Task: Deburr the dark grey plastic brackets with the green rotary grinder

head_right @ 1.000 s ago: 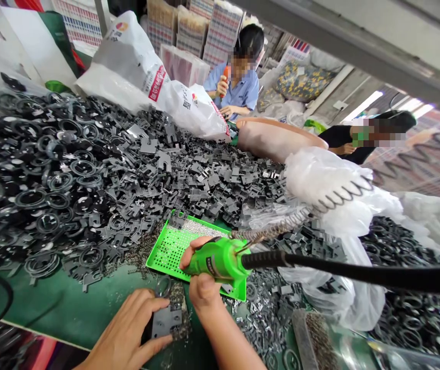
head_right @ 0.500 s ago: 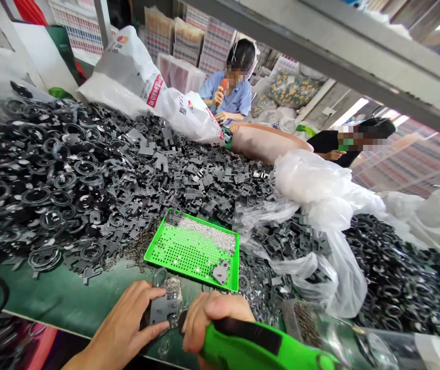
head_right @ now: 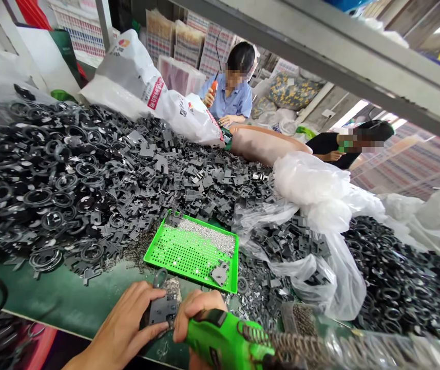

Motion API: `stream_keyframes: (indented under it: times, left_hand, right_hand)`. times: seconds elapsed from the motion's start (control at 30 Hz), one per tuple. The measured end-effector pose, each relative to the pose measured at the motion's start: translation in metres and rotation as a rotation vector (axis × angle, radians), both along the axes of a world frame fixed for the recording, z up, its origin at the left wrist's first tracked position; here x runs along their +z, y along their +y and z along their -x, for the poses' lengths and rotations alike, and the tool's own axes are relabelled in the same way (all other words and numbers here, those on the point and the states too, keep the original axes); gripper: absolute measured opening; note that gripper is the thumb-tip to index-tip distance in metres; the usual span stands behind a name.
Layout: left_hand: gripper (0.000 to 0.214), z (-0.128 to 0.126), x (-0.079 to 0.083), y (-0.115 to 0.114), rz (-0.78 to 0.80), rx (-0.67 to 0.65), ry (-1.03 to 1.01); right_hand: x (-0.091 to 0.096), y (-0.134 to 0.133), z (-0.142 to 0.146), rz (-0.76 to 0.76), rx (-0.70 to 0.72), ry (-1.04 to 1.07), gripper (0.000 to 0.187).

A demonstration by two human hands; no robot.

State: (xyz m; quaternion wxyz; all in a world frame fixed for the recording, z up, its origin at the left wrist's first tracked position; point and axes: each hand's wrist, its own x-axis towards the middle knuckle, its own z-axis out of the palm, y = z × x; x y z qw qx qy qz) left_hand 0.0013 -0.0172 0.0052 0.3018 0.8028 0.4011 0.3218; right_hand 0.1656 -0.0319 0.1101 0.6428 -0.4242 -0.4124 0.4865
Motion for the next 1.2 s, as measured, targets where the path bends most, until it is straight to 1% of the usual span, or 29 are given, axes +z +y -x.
stream_keyframes:
  times: [0.1,0.17,0.23,0.33,0.43,0.53,0.63,0.7,0.8,0.87,0.93,1.0,1.2]
  left_hand:
    - [0.040,0.001,-0.004,-0.002,-0.007,0.001,0.028]
    - [0.047,0.003,-0.008,-0.003,-0.021,-0.004,0.024]
    - [0.055,0.005,-0.012,-0.003,-0.033,0.024,-0.020]
    - [0.057,0.007,-0.014,-0.001,-0.024,0.076,-0.087]
    - [0.053,0.008,-0.011,0.001,0.005,0.033,-0.073]
    - [0.053,0.007,-0.007,0.003,0.021,-0.003,-0.055]
    - [0.050,0.006,-0.007,0.004,0.033,-0.008,-0.062]
    - [0.048,0.006,-0.007,0.004,0.031,-0.007,-0.068]
    - [0.050,0.005,-0.008,0.004,0.017,-0.002,-0.074]
    - [0.052,0.004,-0.008,0.003,0.019,0.006,-0.073]
    - [0.053,0.004,-0.008,0.002,0.025,0.016,-0.071]
    - [0.052,0.004,-0.008,0.002,0.028,0.016,-0.069]
    - [0.048,0.006,-0.005,0.002,0.045,0.005,-0.098]
  right_hand:
    - [0.009,0.009,-0.003,-0.085,0.076,0.063,0.054]
    - [0.014,0.021,-0.002,-0.174,-0.003,0.073,0.059]
    - [0.013,0.038,0.001,-0.251,-0.112,0.061,0.058]
    - [0.000,0.065,0.008,-0.301,-0.230,0.039,0.053]
    - [-0.020,0.082,0.013,-0.278,-0.252,0.033,0.051]
    - [-0.034,0.086,0.014,-0.252,-0.222,0.043,0.052]
    - [-0.037,0.084,0.012,-0.236,-0.180,0.045,0.053]
    - [-0.033,0.082,0.011,-0.244,-0.177,0.040,0.053]
    - [-0.018,0.078,0.010,-0.298,-0.196,0.021,0.051]
    - [-0.009,0.076,0.011,-0.334,-0.182,0.004,0.054]
    - [-0.007,0.076,0.017,-0.348,-0.162,0.007,0.057]
    - [-0.013,0.080,0.024,-0.334,-0.166,0.032,0.058]
    - [-0.046,0.099,0.037,-0.234,-0.167,0.010,0.061]
